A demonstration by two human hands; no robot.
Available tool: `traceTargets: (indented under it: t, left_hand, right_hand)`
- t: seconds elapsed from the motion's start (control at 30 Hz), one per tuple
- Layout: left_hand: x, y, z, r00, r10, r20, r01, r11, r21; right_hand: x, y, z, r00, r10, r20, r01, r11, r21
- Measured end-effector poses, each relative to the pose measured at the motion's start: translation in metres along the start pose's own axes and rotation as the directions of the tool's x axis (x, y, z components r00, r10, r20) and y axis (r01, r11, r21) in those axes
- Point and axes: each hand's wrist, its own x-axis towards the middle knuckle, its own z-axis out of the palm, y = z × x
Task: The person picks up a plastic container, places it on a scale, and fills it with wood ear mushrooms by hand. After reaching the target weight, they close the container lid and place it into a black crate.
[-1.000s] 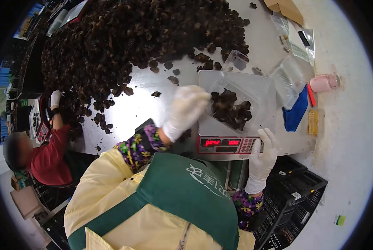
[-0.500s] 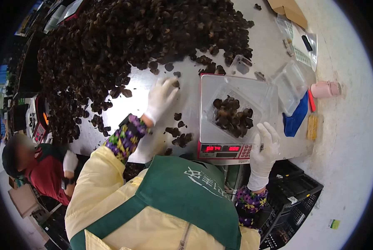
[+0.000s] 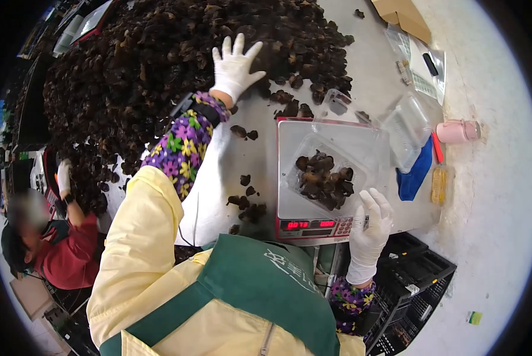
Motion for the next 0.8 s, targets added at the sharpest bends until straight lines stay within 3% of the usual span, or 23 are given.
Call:
traceTargets:
  t: [0.07,0.13,0.2,0.27,0.3,0.43,0.57,0.67,0.73,0.8]
  left_hand:
    - [-0.002,-0.018,0.021,0.993,0.026,0.115,-0.019,0.998,-0.06]
    - [-0.02,-0.019,0.009,0.938,0.05,0.342,-0.035,0.998,-0.051]
    - [-0.058,-0.019,0.004,0.951,0.091,0.296,-0.09,0.996,-0.019]
    - [-0.105,-0.023,0.011,0.989,0.119,0.083,-0.106,0.983,-0.147]
    - [-0.127,-0.024,0.002,0.992,0.113,0.06,-0.106,0.988,-0.117]
    - [-0.191,-0.041,-0.034,0.996,-0.064,0.07,0.071,0.991,-0.11]
    - [-0.234,-0.062,-0.056,0.931,-0.327,0.165,0.325,0.945,0.036]
    - [-0.251,-0.077,-0.075,0.928,-0.355,0.109,0.346,0.933,0.097]
    - [-0.258,-0.076,-0.081,0.917,-0.387,0.094,0.381,0.921,0.081]
    - [-0.266,-0.075,-0.083,0.91,-0.404,0.089,0.413,0.902,-0.129]
  right_hand:
    - [0.0,0.0,-0.002,1.0,0.022,-0.01,-0.022,0.999,0.027]
    - [0.0,0.001,-0.005,1.0,0.018,-0.012,-0.018,1.0,-0.001]
    - [0.002,0.002,-0.004,1.0,0.012,-0.022,-0.012,1.0,-0.017]
    - [0.001,0.0,0.0,1.0,0.007,-0.02,-0.007,1.0,-0.008]
    - [0.0,-0.003,0.001,1.0,0.007,-0.009,-0.007,1.0,0.002]
    - [0.003,-0.012,0.004,1.0,-0.026,0.013,0.025,0.999,0.039]
    - [0.003,-0.017,-0.001,0.998,-0.068,0.004,0.068,0.998,0.012]
    - [0.0,-0.016,-0.001,0.995,-0.097,-0.002,0.097,0.995,0.004]
    - [-0.001,-0.017,-0.002,0.996,-0.085,0.001,0.085,0.996,0.005]
    - [-0.002,-0.016,-0.002,0.995,-0.097,-0.001,0.097,0.995,-0.001]
